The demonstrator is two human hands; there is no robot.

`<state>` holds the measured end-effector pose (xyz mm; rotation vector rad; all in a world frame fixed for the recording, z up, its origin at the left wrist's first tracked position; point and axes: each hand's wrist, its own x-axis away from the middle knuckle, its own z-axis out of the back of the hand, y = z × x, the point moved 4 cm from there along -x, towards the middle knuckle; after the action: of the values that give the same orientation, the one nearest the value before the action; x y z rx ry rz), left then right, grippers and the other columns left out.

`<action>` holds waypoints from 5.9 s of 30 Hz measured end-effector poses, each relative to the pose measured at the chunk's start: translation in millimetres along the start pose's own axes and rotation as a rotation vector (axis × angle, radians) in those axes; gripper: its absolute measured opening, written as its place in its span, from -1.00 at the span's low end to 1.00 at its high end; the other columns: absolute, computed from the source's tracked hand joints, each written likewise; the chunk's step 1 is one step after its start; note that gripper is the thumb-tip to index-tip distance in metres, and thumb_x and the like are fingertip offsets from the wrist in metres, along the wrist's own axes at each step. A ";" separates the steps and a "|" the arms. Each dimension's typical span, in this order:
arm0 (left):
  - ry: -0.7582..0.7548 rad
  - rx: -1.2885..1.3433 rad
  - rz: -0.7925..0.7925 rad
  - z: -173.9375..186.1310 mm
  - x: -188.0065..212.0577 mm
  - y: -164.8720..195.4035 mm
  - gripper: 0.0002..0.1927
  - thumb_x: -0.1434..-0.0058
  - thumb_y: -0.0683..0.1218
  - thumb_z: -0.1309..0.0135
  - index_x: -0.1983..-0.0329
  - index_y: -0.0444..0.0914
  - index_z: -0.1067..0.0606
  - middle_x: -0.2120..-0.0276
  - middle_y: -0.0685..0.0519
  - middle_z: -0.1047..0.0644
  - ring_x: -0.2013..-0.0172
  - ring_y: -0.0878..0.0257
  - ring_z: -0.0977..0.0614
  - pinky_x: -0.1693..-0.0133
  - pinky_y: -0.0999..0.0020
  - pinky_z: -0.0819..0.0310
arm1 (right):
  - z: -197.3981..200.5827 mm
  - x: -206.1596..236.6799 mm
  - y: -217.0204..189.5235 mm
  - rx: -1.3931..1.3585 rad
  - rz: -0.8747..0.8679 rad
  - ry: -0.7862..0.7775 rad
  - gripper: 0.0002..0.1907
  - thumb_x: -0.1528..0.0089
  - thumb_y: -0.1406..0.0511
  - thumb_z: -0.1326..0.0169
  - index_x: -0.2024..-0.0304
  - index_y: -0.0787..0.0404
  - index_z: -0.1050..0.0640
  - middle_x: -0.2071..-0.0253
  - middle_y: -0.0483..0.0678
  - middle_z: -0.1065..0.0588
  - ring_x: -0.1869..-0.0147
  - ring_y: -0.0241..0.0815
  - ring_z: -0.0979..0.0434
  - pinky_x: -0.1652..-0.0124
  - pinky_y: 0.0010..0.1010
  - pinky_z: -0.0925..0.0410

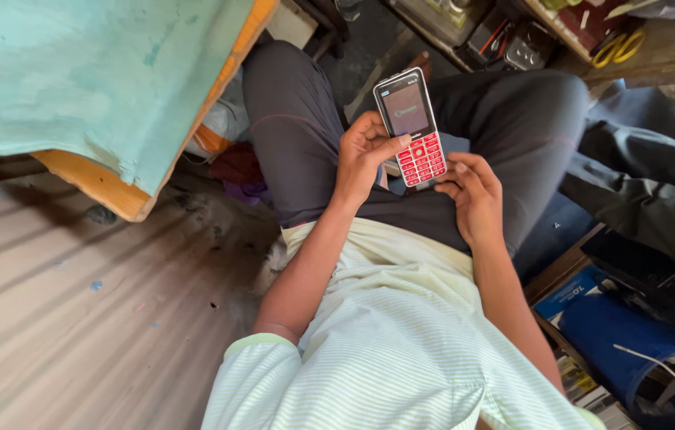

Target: The person removes the back cover of a black feature phone, inserts a battery, and reassembles it. They then handle a red feature phone, remove its back cover, insert a battery, and reassemble it. Finally, they connect a charging cable to the red phone and navigate its menu.

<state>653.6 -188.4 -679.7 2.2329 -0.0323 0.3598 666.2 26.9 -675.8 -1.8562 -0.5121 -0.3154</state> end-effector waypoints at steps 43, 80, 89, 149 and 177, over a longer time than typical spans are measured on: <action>0.347 0.210 -0.257 124.5 -412.9 49.9 -0.84 -0.27 -0.29 -0.18 0.15 -0.27 -0.47 0.24 0.04 -0.62 0.24 0.30 -0.64 0.14 0.35 -0.59 | -182.9 -517.9 -36.2 0.172 0.469 0.126 -0.92 -0.39 0.46 -0.21 0.06 0.32 -0.59 0.31 -0.12 -0.54 0.28 -0.42 -0.46 0.25 -0.57 -0.33; 0.305 0.600 -0.137 94.4 -404.7 34.4 -0.86 -0.28 -0.21 -0.17 0.14 -0.25 -0.46 0.21 0.00 -0.57 0.15 0.21 -0.62 0.06 0.27 -0.57 | -112.4 -425.1 -76.3 0.313 0.346 -0.183 -0.89 -0.33 0.52 -0.25 0.10 0.36 -0.61 0.26 -0.08 -0.58 0.24 -0.40 -0.50 0.21 -0.60 -0.35; 0.383 0.398 -0.281 96.6 -399.6 41.9 -0.84 -0.24 -0.27 -0.16 0.16 -0.25 -0.46 0.31 0.06 -0.56 0.25 0.29 -0.65 0.11 0.28 -0.62 | -110.1 -428.9 -73.5 0.365 0.317 -0.169 -0.90 -0.35 0.51 -0.25 0.09 0.35 -0.62 0.27 -0.12 -0.57 0.25 -0.45 -0.47 0.23 -0.65 -0.33; 0.028 -0.043 -0.251 86.8 -391.1 50.2 -0.80 -0.23 -0.31 -0.27 0.14 -0.33 -0.51 0.22 0.00 -0.64 0.22 0.32 -0.66 0.12 0.40 -0.58 | -151.5 -465.2 -92.4 0.122 0.297 -0.372 -0.66 -0.53 0.31 -0.13 -0.28 0.36 -0.47 -0.01 -0.03 -0.59 0.03 -0.38 -0.55 0.00 -0.58 -0.42; 0.055 0.038 -0.147 92.8 -400.7 30.3 -0.80 -0.32 -0.20 -0.20 0.04 -0.28 -0.47 0.16 0.00 -0.63 0.14 0.25 -0.68 0.09 0.26 -0.64 | -138.7 -475.3 -69.7 0.047 0.299 -0.263 -0.84 -0.50 0.37 -0.14 -0.06 0.36 -0.51 0.16 -0.08 -0.57 0.18 -0.41 -0.51 0.17 -0.57 -0.39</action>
<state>288.0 -318.5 -819.4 2.2461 0.1689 0.3438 223.1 -175.8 -787.9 -1.9065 -0.4065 0.1421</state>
